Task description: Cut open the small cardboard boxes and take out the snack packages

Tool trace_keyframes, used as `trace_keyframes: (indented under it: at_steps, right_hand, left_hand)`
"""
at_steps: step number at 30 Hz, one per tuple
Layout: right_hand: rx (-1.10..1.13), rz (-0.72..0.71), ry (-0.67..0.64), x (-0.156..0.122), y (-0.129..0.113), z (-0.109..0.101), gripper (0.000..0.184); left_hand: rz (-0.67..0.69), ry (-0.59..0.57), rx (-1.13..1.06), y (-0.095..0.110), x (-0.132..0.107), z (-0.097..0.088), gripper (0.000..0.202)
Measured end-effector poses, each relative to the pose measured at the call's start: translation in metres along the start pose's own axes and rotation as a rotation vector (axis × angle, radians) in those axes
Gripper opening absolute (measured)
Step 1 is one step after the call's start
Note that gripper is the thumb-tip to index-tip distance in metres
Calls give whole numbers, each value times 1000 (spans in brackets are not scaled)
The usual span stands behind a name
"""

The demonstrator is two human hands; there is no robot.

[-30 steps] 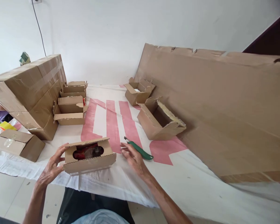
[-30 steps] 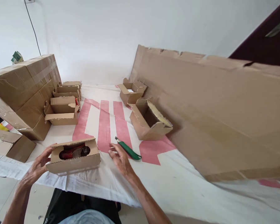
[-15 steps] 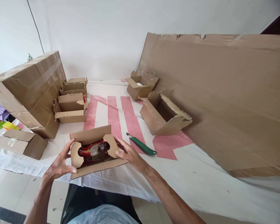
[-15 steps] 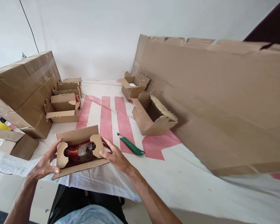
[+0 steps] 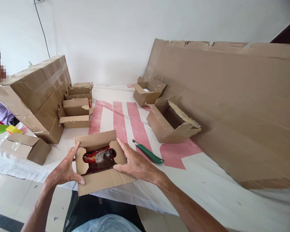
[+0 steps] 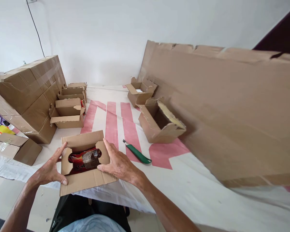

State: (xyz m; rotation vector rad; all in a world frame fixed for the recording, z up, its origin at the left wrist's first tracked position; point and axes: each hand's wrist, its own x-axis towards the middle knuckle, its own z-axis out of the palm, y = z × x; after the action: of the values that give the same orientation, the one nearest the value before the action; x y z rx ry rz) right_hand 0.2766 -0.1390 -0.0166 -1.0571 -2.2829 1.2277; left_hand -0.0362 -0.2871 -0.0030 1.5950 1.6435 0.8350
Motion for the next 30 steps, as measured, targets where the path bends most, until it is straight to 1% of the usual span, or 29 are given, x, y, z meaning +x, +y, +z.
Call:
trace_keyframes:
  at_steps: [2,4,7,9,11,13,15,17,19,21,22,23,25,28,30]
  right_hand:
    - [-18,15,54,0,-1,4,104]
    - [50,8,88,-1,2,6,91]
    - [168,-20,153,-5,10,8,67]
    - [173,-7,222,-8,19,9,58]
    - [117,10,292,-7,30,9,54]
    - [39,-19,335,-3,40,9,52]
    - [-56,-106,367,4,45,5,52]
    - [-168,-230,388,11,43,-1,53]
    - [-277,-365,345,18,37,-9,55]
    - [-360,-469,232,24,29,-15,56]
    - [-391,-496,170,27,25,-17,57]
    - [-415,-501,116,30,21,-19,60]
    - [-444,-457,40,36,16,-21,68]
    - [-447,-363,-39,42,10,-21,76]
    - [-445,-322,-77,43,6,-22,80]
  left_hand:
    - [13,6,-29,-1,-1,1,156]
    - [29,16,-51,-3,-1,2,155]
    - [36,25,-73,-7,-2,3,154]
    - [34,28,-94,-8,-4,4,154]
    - [24,29,-107,-7,-6,5,153]
    - [4,37,-106,-5,-8,7,148]
    - [-15,65,-101,-3,-9,11,141]
    - [-21,104,-99,-2,-9,15,139]
    - [-8,131,-93,-2,-8,19,145]
    - [5,137,-82,-4,-8,22,152]
    - [7,136,-78,-5,-7,23,155]
    - [6,133,-74,-7,-7,23,157]
    - [-3,127,-69,-10,-8,24,162]
    - [-5,117,-65,-14,-8,24,166]
    - [18,116,-62,-17,-8,24,165]
